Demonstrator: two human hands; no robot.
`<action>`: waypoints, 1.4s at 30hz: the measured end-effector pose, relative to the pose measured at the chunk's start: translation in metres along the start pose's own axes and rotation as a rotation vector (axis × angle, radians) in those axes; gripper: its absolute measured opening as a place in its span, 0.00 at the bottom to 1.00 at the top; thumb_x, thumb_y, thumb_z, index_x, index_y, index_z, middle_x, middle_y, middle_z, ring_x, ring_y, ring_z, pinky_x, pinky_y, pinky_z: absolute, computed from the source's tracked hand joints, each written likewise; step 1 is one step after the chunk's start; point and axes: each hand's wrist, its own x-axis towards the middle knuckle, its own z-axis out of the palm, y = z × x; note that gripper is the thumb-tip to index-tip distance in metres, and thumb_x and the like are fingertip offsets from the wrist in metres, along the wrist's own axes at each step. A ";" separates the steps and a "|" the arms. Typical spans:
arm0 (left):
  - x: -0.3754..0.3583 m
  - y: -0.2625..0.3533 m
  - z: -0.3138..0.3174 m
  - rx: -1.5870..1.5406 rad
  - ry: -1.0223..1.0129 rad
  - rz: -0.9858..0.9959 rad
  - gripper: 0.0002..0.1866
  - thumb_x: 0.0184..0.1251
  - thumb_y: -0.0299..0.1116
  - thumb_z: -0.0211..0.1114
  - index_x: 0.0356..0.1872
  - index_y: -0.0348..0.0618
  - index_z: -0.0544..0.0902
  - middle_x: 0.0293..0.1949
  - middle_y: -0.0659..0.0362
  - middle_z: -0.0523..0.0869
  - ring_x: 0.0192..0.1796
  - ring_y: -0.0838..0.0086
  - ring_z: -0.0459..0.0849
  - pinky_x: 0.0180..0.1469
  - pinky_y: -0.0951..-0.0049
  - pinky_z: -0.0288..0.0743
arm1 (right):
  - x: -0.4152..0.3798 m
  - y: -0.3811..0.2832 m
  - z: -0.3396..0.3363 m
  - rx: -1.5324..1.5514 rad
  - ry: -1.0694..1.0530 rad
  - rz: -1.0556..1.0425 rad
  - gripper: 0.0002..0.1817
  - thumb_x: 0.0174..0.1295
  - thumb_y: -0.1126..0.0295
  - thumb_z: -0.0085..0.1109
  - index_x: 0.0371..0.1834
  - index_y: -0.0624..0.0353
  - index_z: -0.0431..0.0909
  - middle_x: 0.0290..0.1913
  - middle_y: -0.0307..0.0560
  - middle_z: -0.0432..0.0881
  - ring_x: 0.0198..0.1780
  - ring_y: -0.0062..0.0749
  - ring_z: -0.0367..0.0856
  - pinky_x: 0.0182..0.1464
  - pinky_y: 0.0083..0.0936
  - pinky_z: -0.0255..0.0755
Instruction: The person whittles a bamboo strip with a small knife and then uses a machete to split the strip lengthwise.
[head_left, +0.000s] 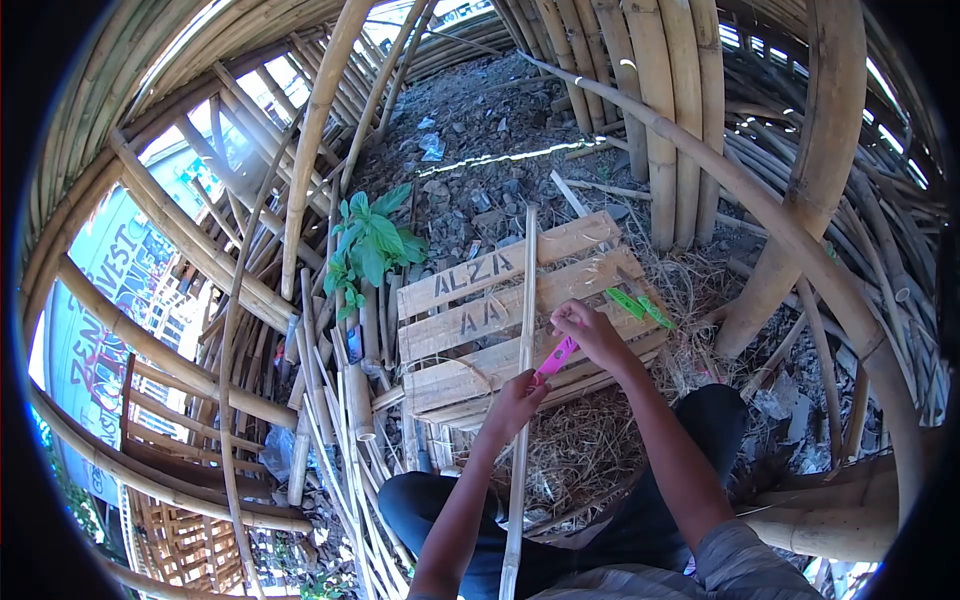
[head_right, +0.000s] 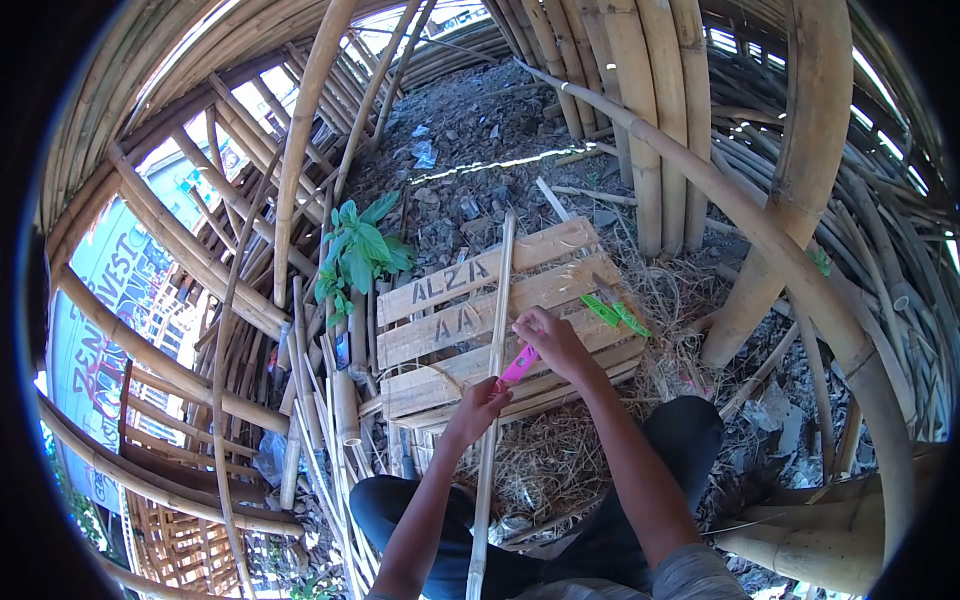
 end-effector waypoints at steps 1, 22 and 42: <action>0.000 -0.002 0.000 0.002 0.041 0.029 0.16 0.65 0.38 0.59 0.35 0.31 0.75 0.23 0.51 0.77 0.27 0.69 0.73 0.33 0.66 0.67 | 0.000 -0.006 -0.005 -0.059 -0.004 0.040 0.19 0.65 0.54 0.54 0.38 0.62 0.78 0.23 0.45 0.81 0.24 0.25 0.79 0.25 0.23 0.70; -0.006 -0.001 -0.004 0.550 0.561 0.381 0.11 0.53 0.31 0.68 0.34 0.44 0.75 0.33 0.58 0.75 0.39 0.61 0.75 0.41 0.61 0.66 | 0.000 -0.019 -0.024 0.147 -0.198 0.239 0.07 0.59 0.77 0.61 0.36 0.72 0.80 0.26 0.49 0.83 0.24 0.24 0.82 0.28 0.17 0.76; -0.015 -0.012 -0.042 -0.031 0.367 0.205 0.10 0.66 0.31 0.62 0.29 0.33 0.77 0.15 0.60 0.67 0.20 0.82 0.60 0.23 0.75 0.56 | 0.003 -0.040 -0.049 0.101 0.057 -0.070 0.05 0.57 0.80 0.62 0.36 0.71 0.81 0.29 0.48 0.84 0.29 0.23 0.83 0.32 0.18 0.78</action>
